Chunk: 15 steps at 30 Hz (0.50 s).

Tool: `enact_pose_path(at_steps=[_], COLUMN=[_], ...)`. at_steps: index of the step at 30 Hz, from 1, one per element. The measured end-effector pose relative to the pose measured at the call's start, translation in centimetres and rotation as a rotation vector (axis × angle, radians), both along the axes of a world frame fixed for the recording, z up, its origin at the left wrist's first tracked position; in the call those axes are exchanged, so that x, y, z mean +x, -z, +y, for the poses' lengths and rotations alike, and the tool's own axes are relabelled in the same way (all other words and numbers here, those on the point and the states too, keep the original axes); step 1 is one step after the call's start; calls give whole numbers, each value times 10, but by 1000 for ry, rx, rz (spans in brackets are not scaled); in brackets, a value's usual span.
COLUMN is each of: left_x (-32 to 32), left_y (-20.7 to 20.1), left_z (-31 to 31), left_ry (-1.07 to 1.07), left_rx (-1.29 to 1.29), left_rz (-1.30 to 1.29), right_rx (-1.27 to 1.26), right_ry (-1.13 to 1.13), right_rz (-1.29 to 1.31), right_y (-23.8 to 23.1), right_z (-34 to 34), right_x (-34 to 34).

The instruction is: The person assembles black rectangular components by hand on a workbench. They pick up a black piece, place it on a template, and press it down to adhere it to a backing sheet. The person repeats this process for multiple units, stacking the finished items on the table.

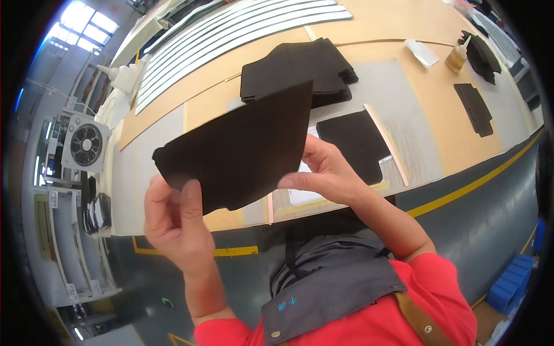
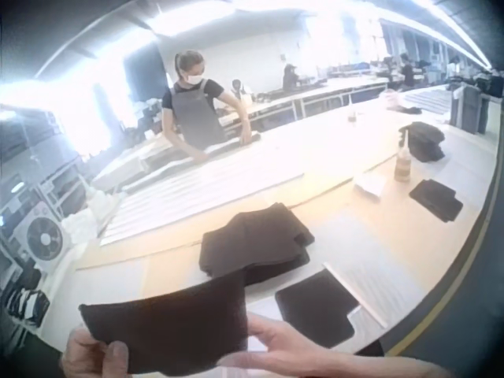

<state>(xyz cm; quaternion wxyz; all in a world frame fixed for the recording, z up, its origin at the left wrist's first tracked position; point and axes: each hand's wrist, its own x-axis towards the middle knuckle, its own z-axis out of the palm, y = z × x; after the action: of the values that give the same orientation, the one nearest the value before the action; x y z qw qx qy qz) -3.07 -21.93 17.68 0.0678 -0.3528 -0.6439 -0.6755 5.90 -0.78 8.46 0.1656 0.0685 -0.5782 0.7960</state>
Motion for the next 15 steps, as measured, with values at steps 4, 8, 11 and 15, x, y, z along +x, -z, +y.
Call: enact_pose_path(at_steps=[4, 8, 11, 15], left_x=[9, 13, 21, 22], left_y=[32, 84, 94, 94], left_z=[32, 47, 58, 57], left_ry=[129, 146, 128, 228], left_rx=[79, -43, -156, -241], left_rz=[-584, -721, -527, -405], right_rx=[166, 421, 233, -117], right_ry=[306, 450, 367, 239], right_rz=[-84, -240, -286, -184], right_y=[9, 21, 21, 18], right_z=[1, 10, 17, 32], right_x=[10, 35, 48, 41])
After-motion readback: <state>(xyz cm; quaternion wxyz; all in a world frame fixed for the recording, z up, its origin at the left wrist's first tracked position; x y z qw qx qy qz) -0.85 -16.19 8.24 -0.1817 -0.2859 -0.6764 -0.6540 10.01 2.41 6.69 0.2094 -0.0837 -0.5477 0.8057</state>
